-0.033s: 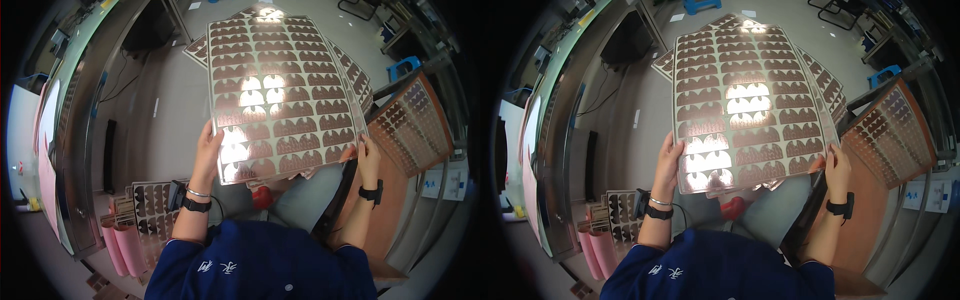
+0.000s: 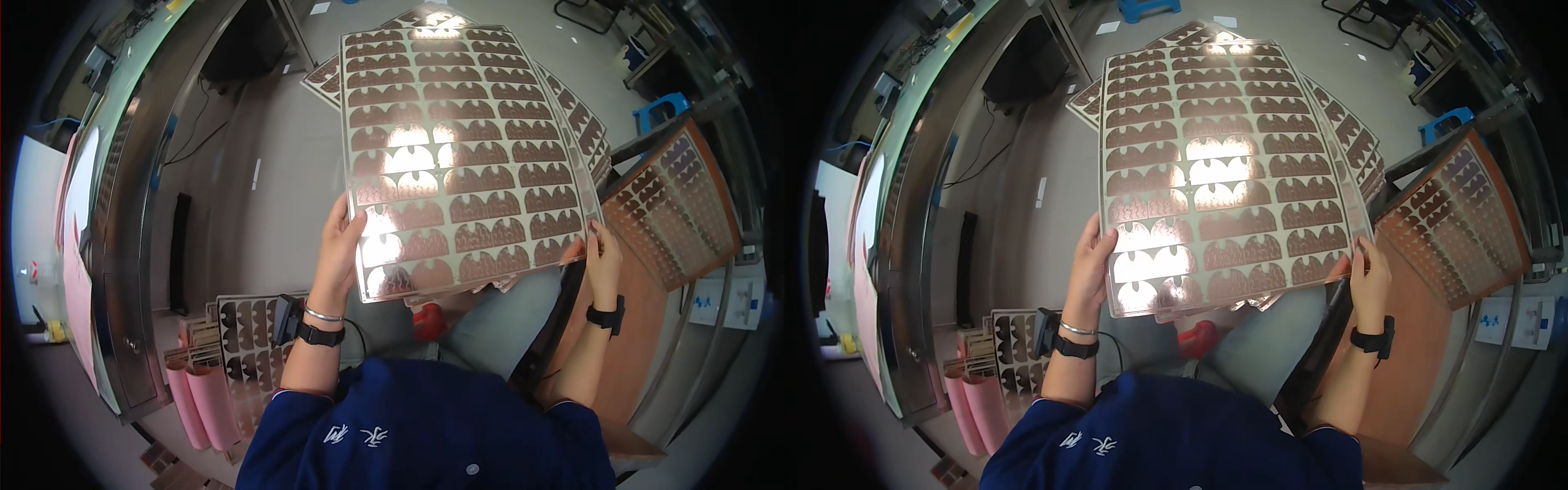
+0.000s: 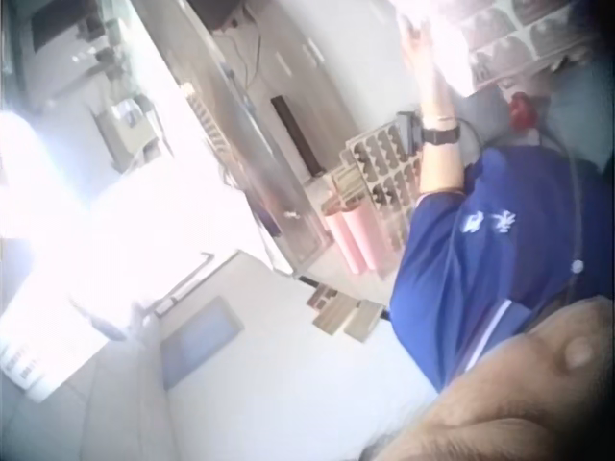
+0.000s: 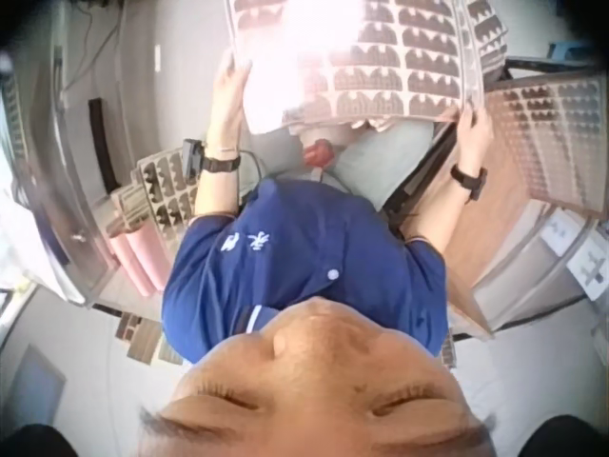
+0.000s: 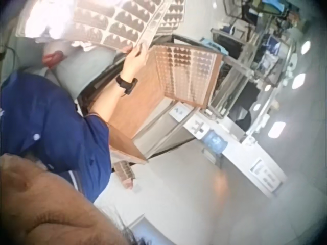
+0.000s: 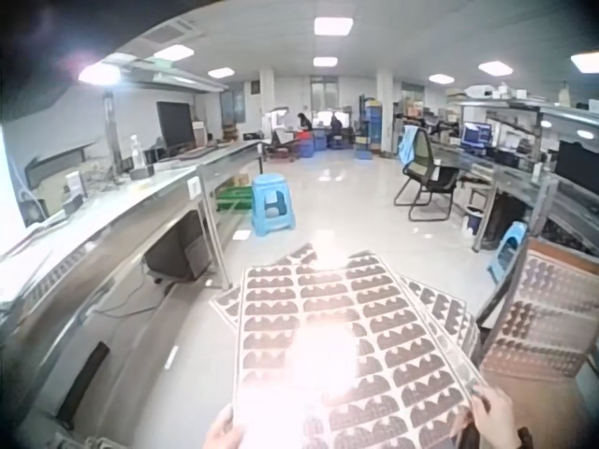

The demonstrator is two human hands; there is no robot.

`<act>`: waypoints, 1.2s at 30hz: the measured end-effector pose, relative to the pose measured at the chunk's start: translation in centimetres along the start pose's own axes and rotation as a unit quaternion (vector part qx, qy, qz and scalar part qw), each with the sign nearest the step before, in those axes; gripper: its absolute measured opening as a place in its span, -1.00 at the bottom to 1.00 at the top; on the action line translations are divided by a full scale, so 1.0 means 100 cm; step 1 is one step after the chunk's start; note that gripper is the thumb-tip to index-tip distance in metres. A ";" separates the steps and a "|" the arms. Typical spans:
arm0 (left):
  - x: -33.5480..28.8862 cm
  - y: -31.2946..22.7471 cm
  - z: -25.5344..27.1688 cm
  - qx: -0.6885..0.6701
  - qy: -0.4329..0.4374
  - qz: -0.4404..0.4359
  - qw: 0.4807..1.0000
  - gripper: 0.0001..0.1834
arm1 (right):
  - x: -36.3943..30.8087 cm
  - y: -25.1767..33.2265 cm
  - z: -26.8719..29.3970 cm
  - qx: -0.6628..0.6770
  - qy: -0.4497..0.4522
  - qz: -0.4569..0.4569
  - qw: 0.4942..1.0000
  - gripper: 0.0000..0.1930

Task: The recorder is sorting and stacking flexible copper circuit sheets at a metal fabrication station.

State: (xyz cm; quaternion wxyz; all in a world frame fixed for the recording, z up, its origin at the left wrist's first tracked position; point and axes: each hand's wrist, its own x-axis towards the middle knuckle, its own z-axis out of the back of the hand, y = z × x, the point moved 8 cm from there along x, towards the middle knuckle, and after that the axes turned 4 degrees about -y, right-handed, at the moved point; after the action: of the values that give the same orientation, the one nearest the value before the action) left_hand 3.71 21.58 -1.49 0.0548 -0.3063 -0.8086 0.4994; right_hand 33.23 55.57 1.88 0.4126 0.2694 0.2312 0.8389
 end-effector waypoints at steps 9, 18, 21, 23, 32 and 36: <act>-0.019 -0.026 -0.013 0.005 0.038 -0.064 0.997 -0.44 | -0.028 -0.005 -0.016 0.412 0.085 -0.200 0.885 -0.64; -0.031 -0.052 -0.012 -0.080 0.086 -0.028 0.993 -0.35 | -0.035 -0.007 0.021 0.529 0.200 -0.104 0.818 -0.36; -0.028 -0.058 -0.021 -0.092 0.102 -0.009 0.991 -0.34 | -0.019 0.015 0.028 0.595 0.116 -0.092 0.790 -0.39; -0.029 -0.060 -0.024 -0.068 0.099 -0.011 0.993 -0.35 | -0.008 0.035 0.017 0.683 0.068 -0.137 0.714 -0.51; -0.023 -0.035 -0.045 -0.291 0.052 0.067 0.953 -0.34 | -0.009 -0.027 0.004 0.676 -0.038 -0.155 0.720 -0.77; -0.030 -0.006 -0.049 -0.384 0.079 0.039 0.919 -0.42 | -0.020 0.041 -0.016 0.739 -0.018 -0.142 0.658 -0.69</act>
State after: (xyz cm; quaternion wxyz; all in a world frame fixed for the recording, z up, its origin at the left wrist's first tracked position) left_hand 7.82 23.50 2.07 -0.0226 -0.3732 -0.9188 0.1261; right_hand 30.87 51.37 2.66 0.1958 0.4644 0.8030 0.3180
